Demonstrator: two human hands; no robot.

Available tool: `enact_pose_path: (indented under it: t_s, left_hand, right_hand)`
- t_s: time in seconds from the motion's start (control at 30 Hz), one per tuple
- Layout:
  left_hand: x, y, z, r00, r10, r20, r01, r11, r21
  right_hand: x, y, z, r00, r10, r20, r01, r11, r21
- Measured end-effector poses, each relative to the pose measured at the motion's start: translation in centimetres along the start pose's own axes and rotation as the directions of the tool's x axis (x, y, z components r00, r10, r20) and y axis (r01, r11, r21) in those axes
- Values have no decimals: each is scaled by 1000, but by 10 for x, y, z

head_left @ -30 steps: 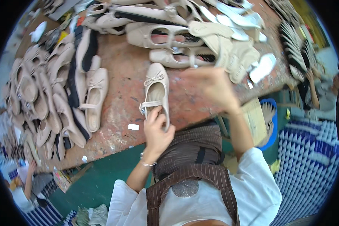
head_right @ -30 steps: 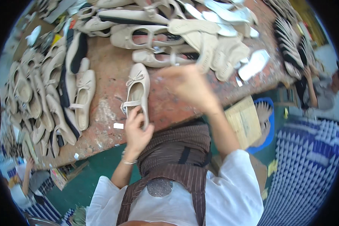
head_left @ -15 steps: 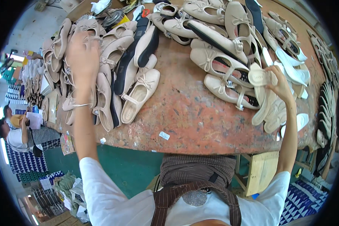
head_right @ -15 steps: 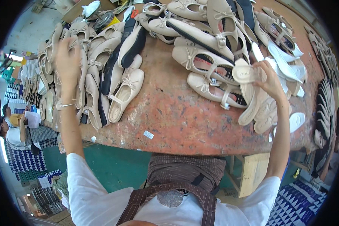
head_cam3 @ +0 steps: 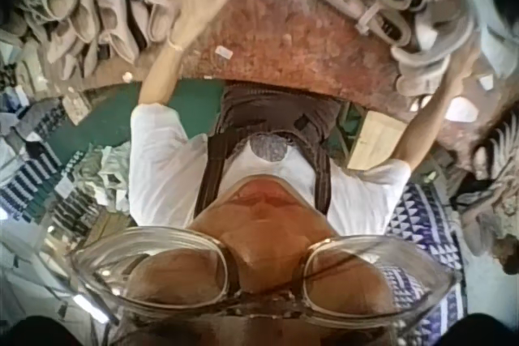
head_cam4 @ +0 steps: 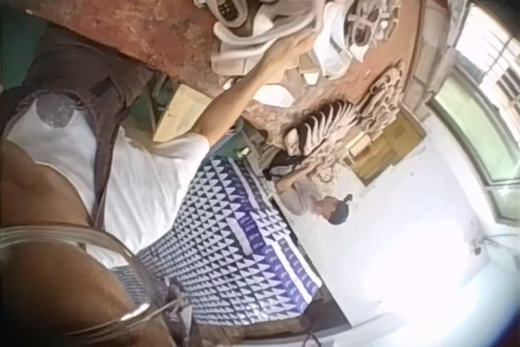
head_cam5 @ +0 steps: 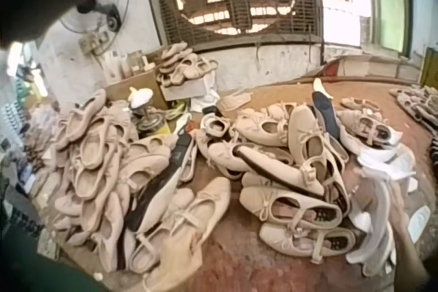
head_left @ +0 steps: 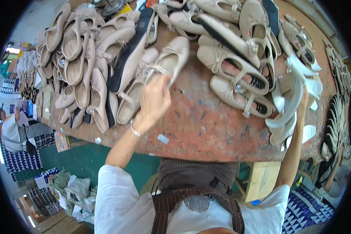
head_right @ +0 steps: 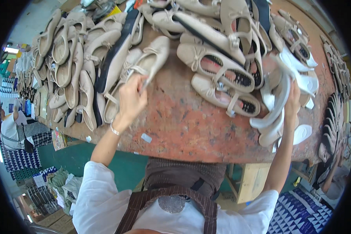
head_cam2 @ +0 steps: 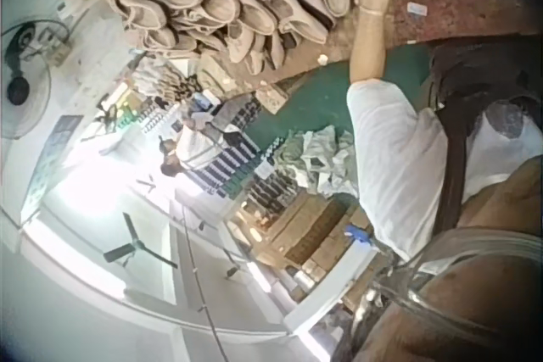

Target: The person inserts insoles into shoes and places paper supports inside the shoes by hand.

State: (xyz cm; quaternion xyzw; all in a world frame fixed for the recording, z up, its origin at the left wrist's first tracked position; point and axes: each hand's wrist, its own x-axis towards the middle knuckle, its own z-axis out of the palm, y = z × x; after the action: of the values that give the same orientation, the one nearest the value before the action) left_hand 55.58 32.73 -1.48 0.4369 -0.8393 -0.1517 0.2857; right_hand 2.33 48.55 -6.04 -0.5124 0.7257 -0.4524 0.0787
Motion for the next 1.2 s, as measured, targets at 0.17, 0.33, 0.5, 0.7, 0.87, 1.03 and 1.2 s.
enact_pose_path:
  t_s: [0.17,0.33,0.5,0.7,0.87,1.03,1.2]
  left_hand:
    - [-119,20,-19,973,145,180,-154,987,39]
    - [-171,23,-10,974,-137,179,117,986,122]
    - [-153,20,-8,988,-78,131,77,997,9]
    - [-57,-3,-107,909,-170,-381,57,955,-290]
    - [85,-49,-281,671,300,-678,-21,922,387]
    - [163,-147,-346,784,234,-575,478,364,799]
    - [135,-23,-128,962,226,-153,-231,973,-17]
  right_hand:
    - [26,-109,18,997,-3,71,29,929,-369]
    - [19,-125,45,997,6,79,-23,976,217]
    - [14,-117,53,993,101,64,-93,990,-110]
    - [6,-158,24,865,444,235,-501,790,353]
    - [6,-155,23,792,326,516,-609,471,639]
    - [25,-163,22,816,278,507,-577,337,744]
    - [39,-150,7,872,489,34,-474,824,312]
